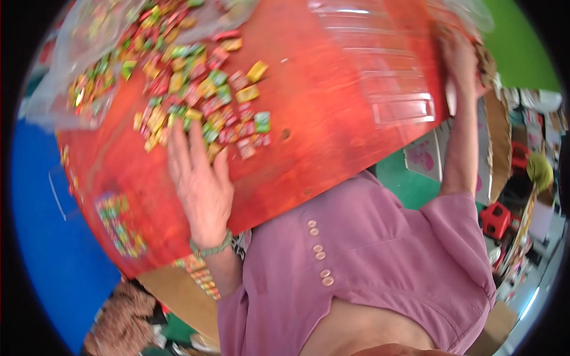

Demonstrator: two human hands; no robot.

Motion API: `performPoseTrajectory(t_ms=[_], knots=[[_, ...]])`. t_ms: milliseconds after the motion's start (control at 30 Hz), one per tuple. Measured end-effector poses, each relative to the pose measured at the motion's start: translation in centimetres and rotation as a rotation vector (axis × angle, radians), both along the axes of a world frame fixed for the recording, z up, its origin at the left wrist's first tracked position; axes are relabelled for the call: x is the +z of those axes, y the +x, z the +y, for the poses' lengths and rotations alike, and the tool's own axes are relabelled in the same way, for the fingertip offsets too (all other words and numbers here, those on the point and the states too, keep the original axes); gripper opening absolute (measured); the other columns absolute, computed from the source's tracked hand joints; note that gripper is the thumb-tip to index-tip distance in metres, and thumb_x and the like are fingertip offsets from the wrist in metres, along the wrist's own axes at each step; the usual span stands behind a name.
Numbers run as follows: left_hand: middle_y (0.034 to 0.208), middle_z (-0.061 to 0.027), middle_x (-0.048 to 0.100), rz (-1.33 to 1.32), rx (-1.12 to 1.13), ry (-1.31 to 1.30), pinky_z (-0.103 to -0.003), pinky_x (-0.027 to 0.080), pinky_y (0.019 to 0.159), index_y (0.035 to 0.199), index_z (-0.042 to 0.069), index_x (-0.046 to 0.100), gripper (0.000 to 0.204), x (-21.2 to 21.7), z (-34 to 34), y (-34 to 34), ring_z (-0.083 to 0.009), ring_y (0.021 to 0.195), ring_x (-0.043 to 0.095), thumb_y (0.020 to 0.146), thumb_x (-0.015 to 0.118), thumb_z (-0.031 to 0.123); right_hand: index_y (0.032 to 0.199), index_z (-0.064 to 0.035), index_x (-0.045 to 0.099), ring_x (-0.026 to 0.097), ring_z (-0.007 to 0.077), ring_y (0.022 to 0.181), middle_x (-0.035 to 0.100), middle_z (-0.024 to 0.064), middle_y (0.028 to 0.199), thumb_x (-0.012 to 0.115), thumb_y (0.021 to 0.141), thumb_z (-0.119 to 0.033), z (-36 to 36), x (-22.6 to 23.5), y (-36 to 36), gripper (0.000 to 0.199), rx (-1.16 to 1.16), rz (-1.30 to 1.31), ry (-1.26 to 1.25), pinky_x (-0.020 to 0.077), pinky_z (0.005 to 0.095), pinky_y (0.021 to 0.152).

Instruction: The person is packing small, square, colorful snack packages into transparent plastic trays.

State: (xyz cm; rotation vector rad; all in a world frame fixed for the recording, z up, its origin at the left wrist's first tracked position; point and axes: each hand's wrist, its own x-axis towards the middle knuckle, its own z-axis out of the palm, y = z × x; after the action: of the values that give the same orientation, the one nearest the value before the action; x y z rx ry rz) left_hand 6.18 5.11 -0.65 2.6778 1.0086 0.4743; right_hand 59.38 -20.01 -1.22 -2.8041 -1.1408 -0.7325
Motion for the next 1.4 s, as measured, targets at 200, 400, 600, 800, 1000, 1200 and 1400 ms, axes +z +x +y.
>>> performPoseTrajectory(t_ms=[200,400,600,800,1000,1200,1400], knots=[[0.161,-0.0241,0.038,-0.072,-0.009,-0.008,-0.053,0.037,0.120,0.151,0.001,0.048,0.060,-0.3,-0.2,0.2,-0.0434,0.148,0.039,0.096,0.069,0.013,0.135,-0.0123,0.067,0.068,0.0318,0.117,0.072,0.0147,0.125,0.057,0.106,-0.024,-1.2,-0.7,2.3,0.033,0.102,0.181,0.091,0.0536,0.0408,0.098],[0.156,-0.0204,0.047,-0.158,-0.019,-0.079,-0.049,0.043,0.116,0.145,0.001,0.055,0.055,-0.3,-1.3,-0.6,-0.0413,0.143,0.047,0.094,0.072,0.009,0.126,-0.0052,0.070,0.067,0.0235,0.118,0.070,0.0083,0.128,0.064,0.100,-0.004,10.0,4.1,-22.1,0.027,0.645,0.783,0.300,0.0531,0.0346,0.100],[0.153,-0.0186,0.051,-0.181,-0.126,-0.038,-0.048,0.044,0.116,0.140,0.001,0.060,0.050,0.1,-2.4,-1.0,-0.0395,0.140,0.051,0.092,0.073,0.008,0.123,-0.0029,0.069,0.062,0.0352,0.114,0.065,0.0145,0.125,0.068,0.089,0.002,14.1,2.5,-30.9,0.034,0.934,0.648,0.058,0.0535,0.0423,0.096],[0.153,-0.0212,0.051,-0.321,-0.118,-0.215,-0.049,0.049,0.111,0.143,0.003,0.058,0.058,-0.2,-2.9,-2.0,-0.0411,0.137,0.052,0.088,0.076,0.004,0.120,-0.0006,0.068,0.062,0.0346,0.109,0.064,0.0143,0.114,0.070,0.090,-0.002,13.1,2.5,-32.0,0.030,0.924,0.754,0.075,0.0531,0.0435,0.091],[0.149,-0.0215,0.053,-0.361,-0.055,-0.106,-0.049,0.050,0.108,0.144,0.002,0.056,0.064,0.2,-3.2,-3.6,-0.0431,0.134,0.053,0.085,0.080,0.007,0.116,-0.0004,0.066,0.065,0.0352,0.100,0.063,0.0141,0.110,0.072,0.091,-0.008,11.4,3.6,-32.7,0.027,0.887,0.760,0.045,0.0543,0.0435,0.085],[0.117,-0.0162,0.063,-0.280,-0.045,-0.036,-0.049,0.051,0.095,0.118,0.000,0.067,0.040,-0.5,-3.5,-4.1,-0.0383,0.112,0.059,0.082,0.082,0.008,0.117,-0.0015,0.066,0.066,0.0355,0.096,0.062,0.0140,0.109,0.074,0.089,-0.006,10.9,3.3,-33.1,0.029,0.933,0.833,0.043,0.0554,0.0426,0.081],[0.107,-0.0119,0.062,-0.308,-0.076,-0.023,-0.045,0.050,0.087,0.109,0.001,0.069,0.032,-0.5,-4.0,-3.7,-0.0332,0.101,0.059,0.081,0.083,0.010,0.115,-0.0013,0.067,0.066,0.0355,0.095,0.061,0.0145,0.106,0.075,0.089,-0.006,11.0,3.4,-33.5,0.028,0.894,0.863,0.042,0.0548,0.0427,0.081]])
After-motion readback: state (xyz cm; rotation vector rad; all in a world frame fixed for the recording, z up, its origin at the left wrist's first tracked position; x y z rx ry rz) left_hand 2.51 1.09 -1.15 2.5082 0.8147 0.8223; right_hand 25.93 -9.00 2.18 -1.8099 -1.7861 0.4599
